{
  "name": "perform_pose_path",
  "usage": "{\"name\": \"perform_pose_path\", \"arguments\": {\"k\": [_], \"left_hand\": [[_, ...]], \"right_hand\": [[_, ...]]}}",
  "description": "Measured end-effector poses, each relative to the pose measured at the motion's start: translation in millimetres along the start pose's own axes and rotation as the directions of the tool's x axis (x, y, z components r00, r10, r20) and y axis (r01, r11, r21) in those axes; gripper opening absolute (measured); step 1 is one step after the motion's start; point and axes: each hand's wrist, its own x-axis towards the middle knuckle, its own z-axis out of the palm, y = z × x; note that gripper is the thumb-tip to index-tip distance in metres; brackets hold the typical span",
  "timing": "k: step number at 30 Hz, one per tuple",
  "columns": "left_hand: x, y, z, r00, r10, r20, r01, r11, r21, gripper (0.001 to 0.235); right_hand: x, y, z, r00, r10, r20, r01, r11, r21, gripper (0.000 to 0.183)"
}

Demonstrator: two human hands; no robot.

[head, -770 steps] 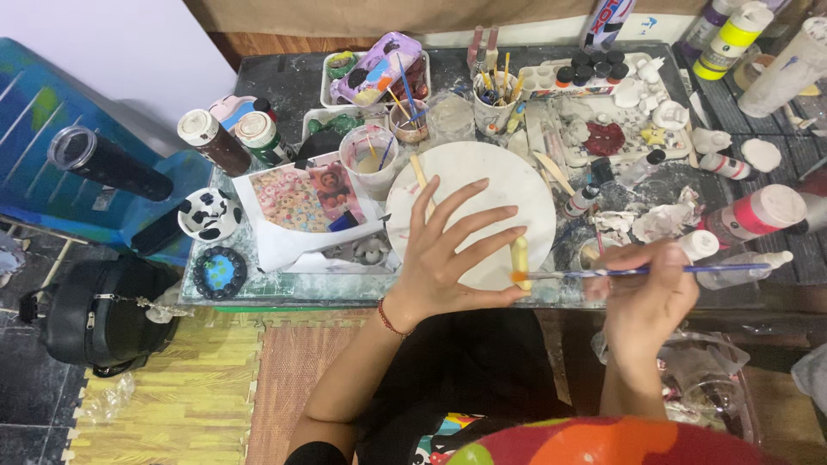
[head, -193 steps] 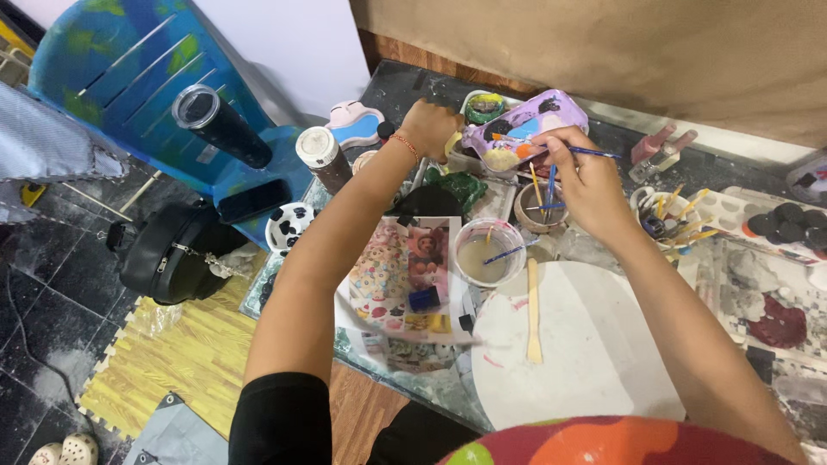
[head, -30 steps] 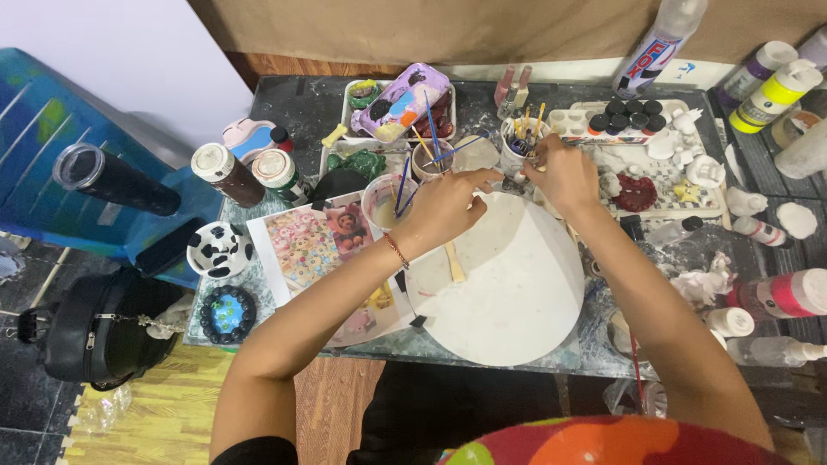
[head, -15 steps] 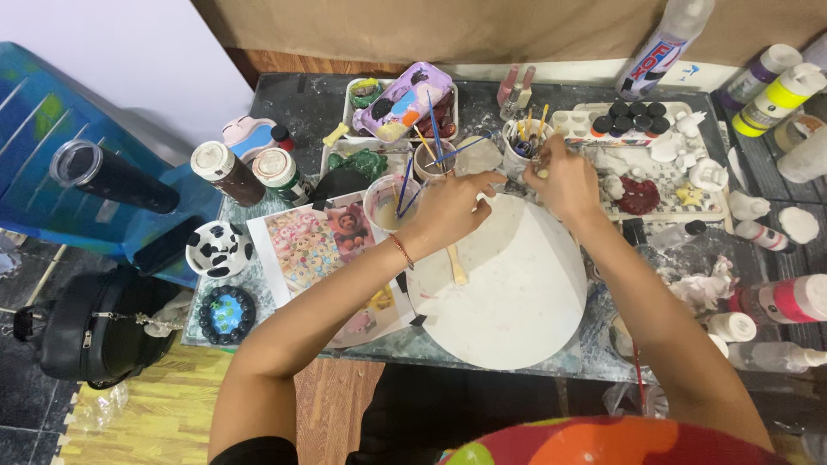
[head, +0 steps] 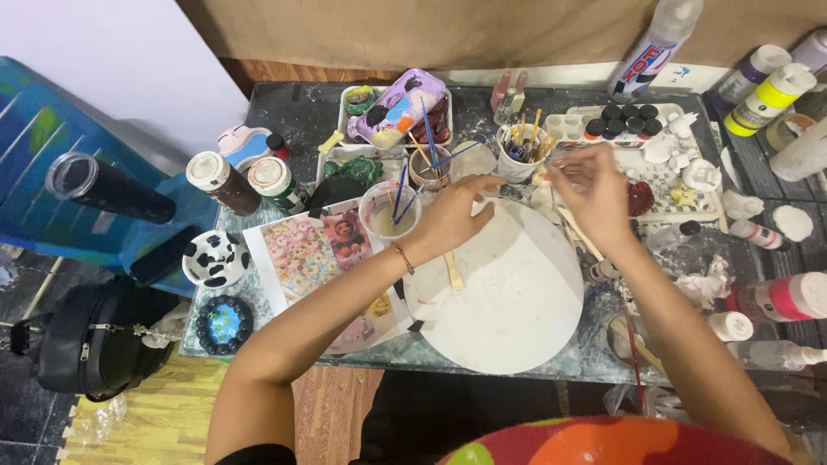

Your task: The person paints black spots onto a white ceramic bowl using a fine brush. They then paint a small yellow figurine and a small white figurine with orange details. The person rotates the objects to apply paint to different sides.

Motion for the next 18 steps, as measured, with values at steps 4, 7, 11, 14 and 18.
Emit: {"name": "perform_pose_path", "arguments": {"k": [4, 7, 11, 14, 18], "left_hand": [[-1.7, 28.5, 6.5, 0.993, -0.027, 0.113, 0.057, 0.961, -0.272, 0.058], [-10.8, 67.6, 6.7, 0.993, 0.014, 0.114, 0.029, 0.928, -0.37, 0.061], [-26.6, 114.0, -5.5, 0.995, -0.007, 0.099, 0.051, 0.89, -0.454, 0.044], [-41.2, 137.8, -14.6, 0.998, 0.056, 0.024, -0.032, 0.82, -0.572, 0.035], [-60.2, 162.0, -19.2, 0.999, 0.043, -0.028, -0.051, 0.801, -0.597, 0.032]], "right_hand": [[-7.0, -49.5, -26.6, 0.998, 0.061, -0.007, -0.055, 0.939, 0.34, 0.026], [-14.3, -94.9, -44.6, 0.991, 0.133, 0.012, -0.125, 0.891, 0.437, 0.024], [-28.6, -138.3, -61.5, 0.996, 0.093, -0.013, -0.077, 0.887, 0.456, 0.022], [-39.5, -158.3, -76.8, 0.998, 0.055, -0.022, -0.043, 0.932, 0.361, 0.017], [-53.4, -178.1, -86.1, 0.998, 0.052, -0.019, -0.036, 0.875, 0.483, 0.014]]}}
